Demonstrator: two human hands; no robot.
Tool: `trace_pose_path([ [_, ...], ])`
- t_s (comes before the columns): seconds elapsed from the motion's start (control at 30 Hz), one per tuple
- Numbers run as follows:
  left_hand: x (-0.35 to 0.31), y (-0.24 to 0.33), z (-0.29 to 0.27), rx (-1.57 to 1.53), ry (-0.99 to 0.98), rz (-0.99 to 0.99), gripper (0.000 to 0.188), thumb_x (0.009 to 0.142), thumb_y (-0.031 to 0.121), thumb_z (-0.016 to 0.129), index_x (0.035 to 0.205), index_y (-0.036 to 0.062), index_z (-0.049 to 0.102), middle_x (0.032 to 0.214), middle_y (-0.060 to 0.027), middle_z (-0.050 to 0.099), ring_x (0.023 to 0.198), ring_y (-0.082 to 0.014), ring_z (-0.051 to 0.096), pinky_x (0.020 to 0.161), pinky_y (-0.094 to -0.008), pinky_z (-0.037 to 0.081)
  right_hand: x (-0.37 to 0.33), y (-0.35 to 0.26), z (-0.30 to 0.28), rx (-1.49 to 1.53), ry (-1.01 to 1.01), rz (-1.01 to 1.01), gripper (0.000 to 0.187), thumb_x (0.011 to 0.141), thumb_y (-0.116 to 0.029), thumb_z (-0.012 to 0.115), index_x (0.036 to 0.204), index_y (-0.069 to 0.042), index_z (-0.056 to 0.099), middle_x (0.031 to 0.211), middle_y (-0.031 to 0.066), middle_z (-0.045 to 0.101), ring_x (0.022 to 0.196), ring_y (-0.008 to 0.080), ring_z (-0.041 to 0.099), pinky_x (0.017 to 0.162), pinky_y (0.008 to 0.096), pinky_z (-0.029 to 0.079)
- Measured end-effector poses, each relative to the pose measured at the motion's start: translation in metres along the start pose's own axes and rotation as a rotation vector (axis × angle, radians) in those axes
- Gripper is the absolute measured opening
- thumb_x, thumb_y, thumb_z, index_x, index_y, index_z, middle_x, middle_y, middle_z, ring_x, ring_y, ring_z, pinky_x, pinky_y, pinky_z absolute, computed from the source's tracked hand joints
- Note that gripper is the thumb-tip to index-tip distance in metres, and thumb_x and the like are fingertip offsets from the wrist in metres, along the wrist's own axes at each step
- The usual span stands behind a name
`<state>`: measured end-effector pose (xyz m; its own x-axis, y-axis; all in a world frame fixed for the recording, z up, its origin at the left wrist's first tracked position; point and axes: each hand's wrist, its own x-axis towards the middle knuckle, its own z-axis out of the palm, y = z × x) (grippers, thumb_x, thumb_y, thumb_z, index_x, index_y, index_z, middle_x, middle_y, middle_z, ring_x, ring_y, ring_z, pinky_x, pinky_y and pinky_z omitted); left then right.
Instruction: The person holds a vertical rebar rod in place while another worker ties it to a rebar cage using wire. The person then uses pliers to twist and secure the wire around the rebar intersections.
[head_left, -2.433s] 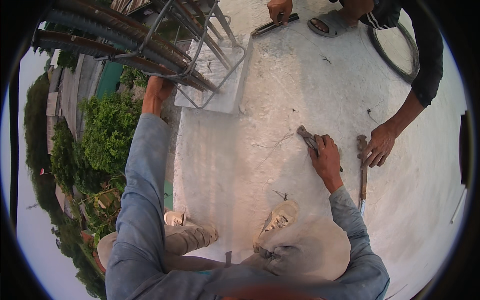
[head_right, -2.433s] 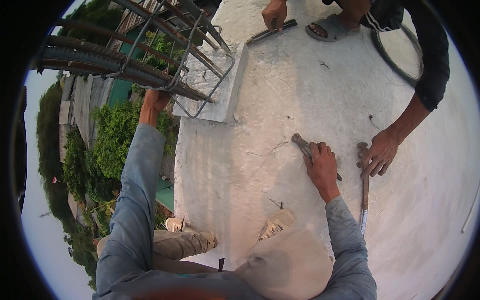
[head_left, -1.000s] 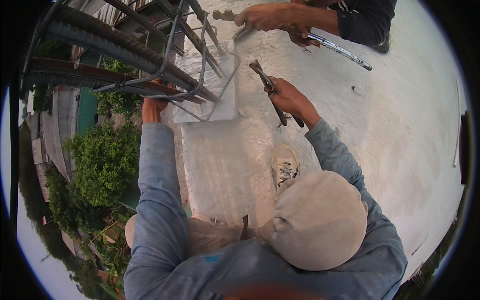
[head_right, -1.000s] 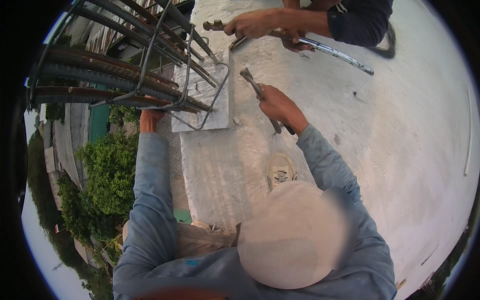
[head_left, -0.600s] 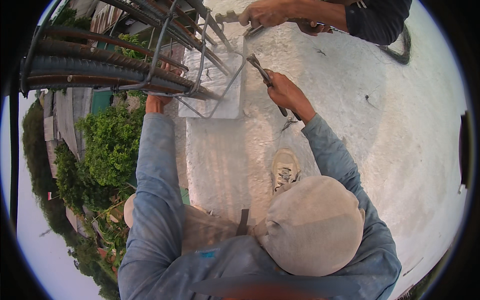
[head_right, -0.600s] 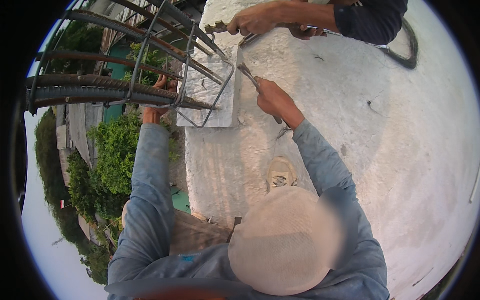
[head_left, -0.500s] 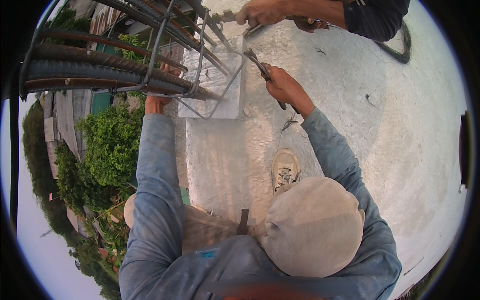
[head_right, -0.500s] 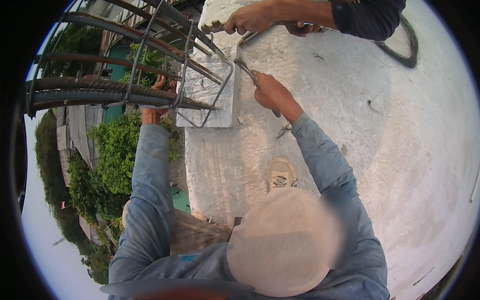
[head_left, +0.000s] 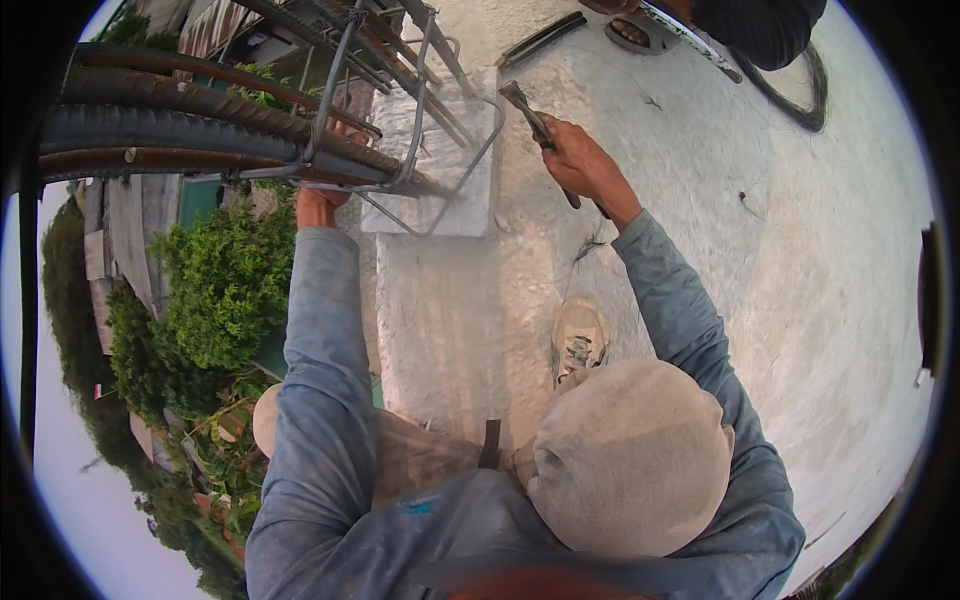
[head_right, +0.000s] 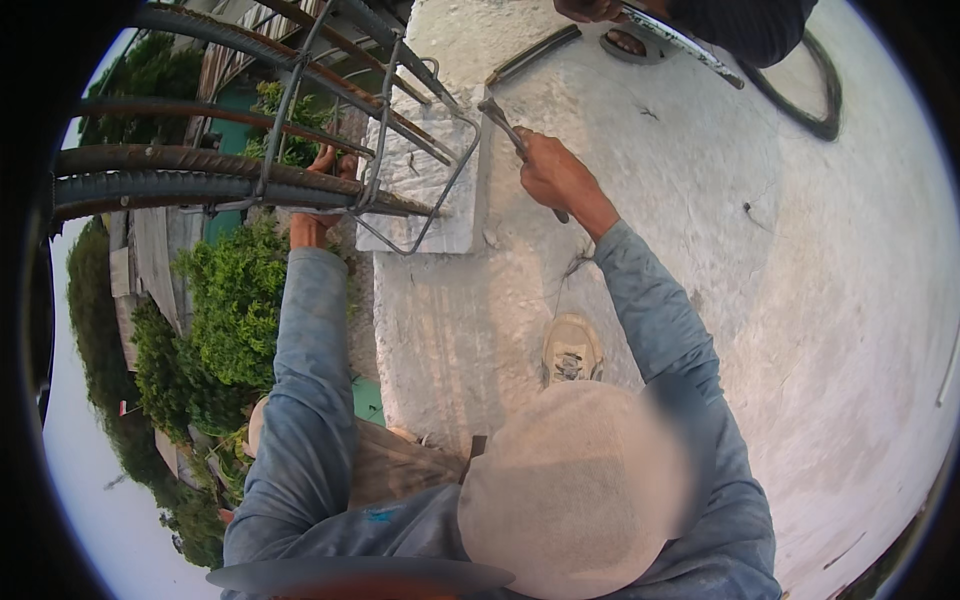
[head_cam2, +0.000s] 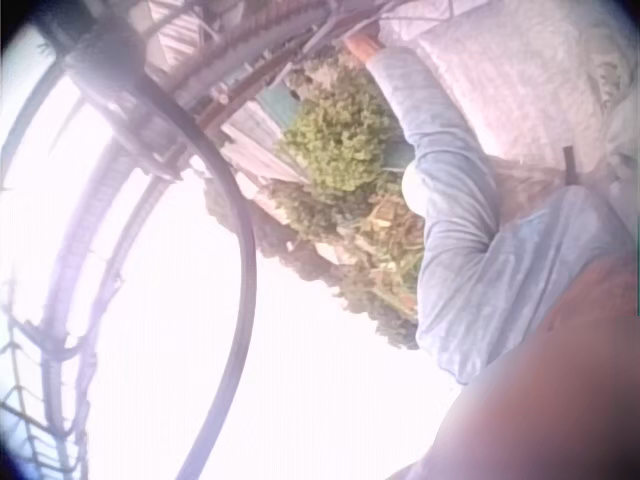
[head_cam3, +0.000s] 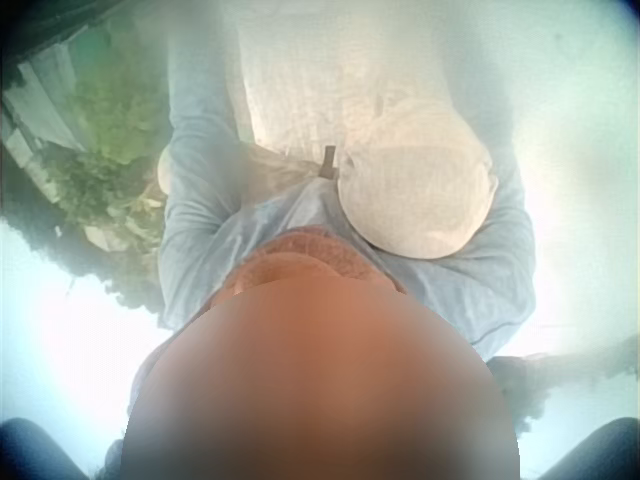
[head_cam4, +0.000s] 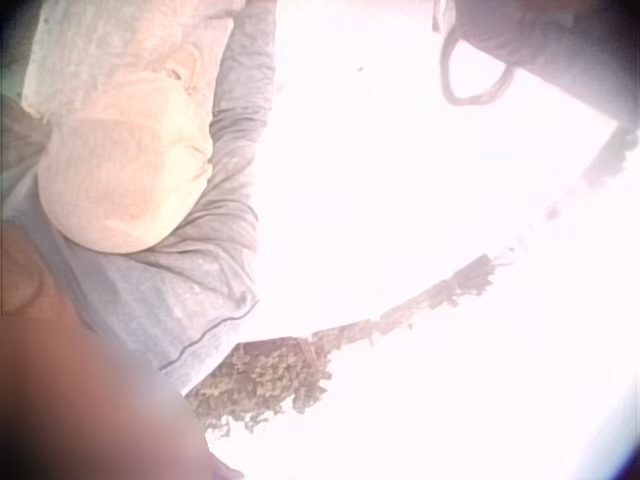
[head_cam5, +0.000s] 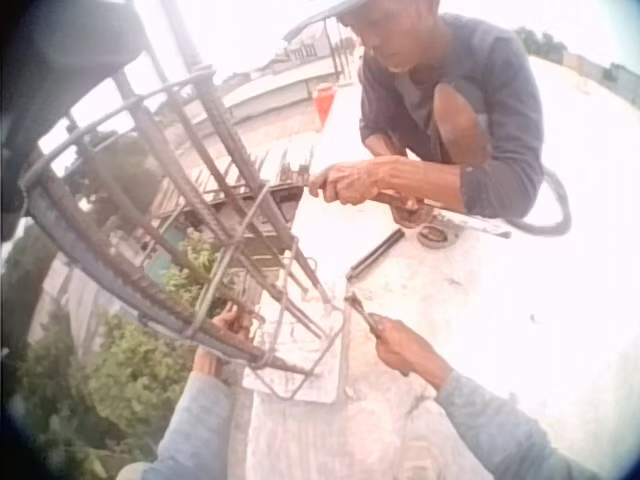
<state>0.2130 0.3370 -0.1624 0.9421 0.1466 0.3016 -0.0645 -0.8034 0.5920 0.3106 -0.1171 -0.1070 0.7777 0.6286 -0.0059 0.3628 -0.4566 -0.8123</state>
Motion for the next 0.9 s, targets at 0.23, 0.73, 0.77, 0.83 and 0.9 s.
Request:
trace_pose_path([
  [0.23, 0.008, 0.046, -0.011, -0.703, -0.063, -0.420, 0.029, 0.111, 0.024, 0.046, 0.139, 0.0195, 0.052, 0.089, -0.0116, 0.062, 0.061, -0.0216, 0.059, 0.055, -0.0359, 0.055, 0.050, -0.022, -0.004, -0.151, 0.070, -0.092, 0.019, 0.084, -0.001, 0.051, 0.102, 0.004, 0.054, 0.092, 0.0285, 0.063, 0.090, 0.0485, 0.062, 0.079, 0.0533, 0.049],
  [0.73, -0.001, 0.037, -0.011, -1.466, -0.024, -0.754, 0.046, 0.111, 0.026, 0.046, 0.156, 0.0218, 0.040, 0.089, -0.0114, 0.063, 0.063, -0.0206, 0.063, 0.057, -0.0383, 0.058, 0.098, -0.049, -0.042, -0.577, -0.014, -0.224, 0.010, 0.094, -0.003, 0.056, 0.102, 0.001, 0.061, 0.096, 0.0228, 0.067, 0.093, 0.0379, 0.070, 0.081, 0.0484, 0.056],
  [0.77, -0.001, 0.031, -0.010, -1.485, 0.002, -0.792, 0.046, 0.111, 0.026, 0.047, 0.156, 0.0218, 0.040, 0.089, -0.0115, 0.063, 0.064, -0.0207, 0.063, 0.058, -0.0388, 0.058, 0.103, -0.049, -0.049, -0.633, -0.040, -0.222, 0.008, 0.096, -0.002, 0.057, 0.104, -0.001, 0.060, 0.095, 0.0201, 0.066, 0.091, 0.0348, 0.069, 0.079, 0.0474, 0.056],
  [0.83, -0.003, 0.022, -0.008, -1.505, 0.032, -0.828, 0.046, 0.110, 0.026, 0.047, 0.156, 0.0217, 0.040, 0.090, -0.0117, 0.063, 0.064, -0.0211, 0.063, 0.058, -0.0397, 0.058, 0.110, -0.050, -0.061, -0.752, -0.081, -0.300, 0.010, 0.096, -0.003, 0.058, 0.105, -0.001, 0.062, 0.097, 0.0190, 0.067, 0.092, 0.0331, 0.070, 0.079, 0.0464, 0.056],
  [0.9, -0.003, 0.021, -0.007, -1.465, 0.041, -0.826, 0.047, 0.110, 0.026, 0.047, 0.156, 0.0216, 0.038, 0.090, -0.0121, 0.063, 0.065, -0.0216, 0.063, 0.058, -0.0406, 0.058, 0.118, -0.052, -0.068, -0.855, -0.109, -0.355, 0.013, 0.096, -0.003, 0.059, 0.108, -0.001, 0.064, 0.100, 0.0187, 0.069, 0.093, 0.0318, 0.070, 0.079, 0.0452, 0.056],
])
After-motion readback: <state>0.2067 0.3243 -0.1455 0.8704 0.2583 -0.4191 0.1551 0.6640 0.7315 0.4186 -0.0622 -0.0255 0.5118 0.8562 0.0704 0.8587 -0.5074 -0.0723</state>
